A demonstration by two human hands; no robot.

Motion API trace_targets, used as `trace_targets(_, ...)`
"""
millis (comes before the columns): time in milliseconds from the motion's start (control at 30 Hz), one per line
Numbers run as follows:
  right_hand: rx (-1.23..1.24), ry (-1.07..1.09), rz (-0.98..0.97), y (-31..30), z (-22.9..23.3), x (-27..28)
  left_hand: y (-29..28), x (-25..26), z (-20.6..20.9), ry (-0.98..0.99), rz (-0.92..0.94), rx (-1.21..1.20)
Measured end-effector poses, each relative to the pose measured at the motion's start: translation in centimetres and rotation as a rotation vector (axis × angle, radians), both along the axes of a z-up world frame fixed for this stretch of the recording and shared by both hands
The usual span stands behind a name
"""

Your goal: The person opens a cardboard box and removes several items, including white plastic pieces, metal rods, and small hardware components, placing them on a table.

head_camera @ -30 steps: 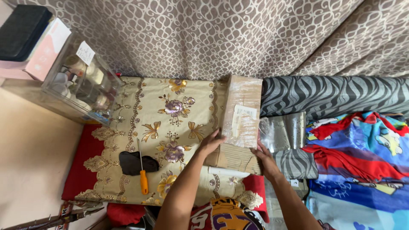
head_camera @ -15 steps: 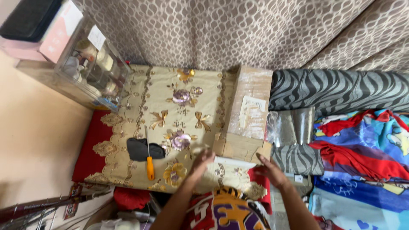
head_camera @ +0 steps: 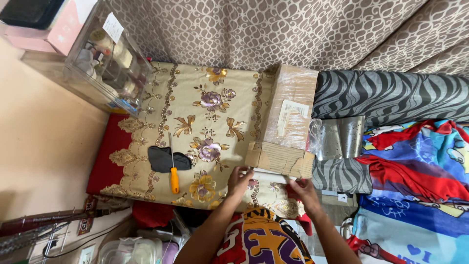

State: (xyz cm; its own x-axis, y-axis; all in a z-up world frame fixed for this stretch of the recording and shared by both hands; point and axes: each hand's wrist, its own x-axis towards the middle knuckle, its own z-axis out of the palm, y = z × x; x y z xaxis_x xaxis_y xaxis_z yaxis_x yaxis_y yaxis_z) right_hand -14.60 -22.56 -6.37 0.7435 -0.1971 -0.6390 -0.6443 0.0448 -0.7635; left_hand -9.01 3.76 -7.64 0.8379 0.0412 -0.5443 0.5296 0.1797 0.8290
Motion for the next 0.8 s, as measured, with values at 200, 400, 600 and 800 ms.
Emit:
trace_targets(200,0.181,0.032,-0.144,2.6,3.4,-2.7,3.6,-2.4,-0.9,0.008,-0.22,0.002)
trace_targets(400,0.301,0.106,0.027,3.7,2.1,-4.5,7.9,-5.8,0.2,0.104,-0.465,-0.128)
trace_targets(600,0.425,0.135,0.07,4.4,-0.3,-6.6,11.4,-4.9,3.6,-0.023,-0.791,-0.056)
trace_targets(800,0.298,0.25,0.319,6.5,1.3,-7.2,14.0,-2.5,5.2,-0.031,-1.08,0.12)
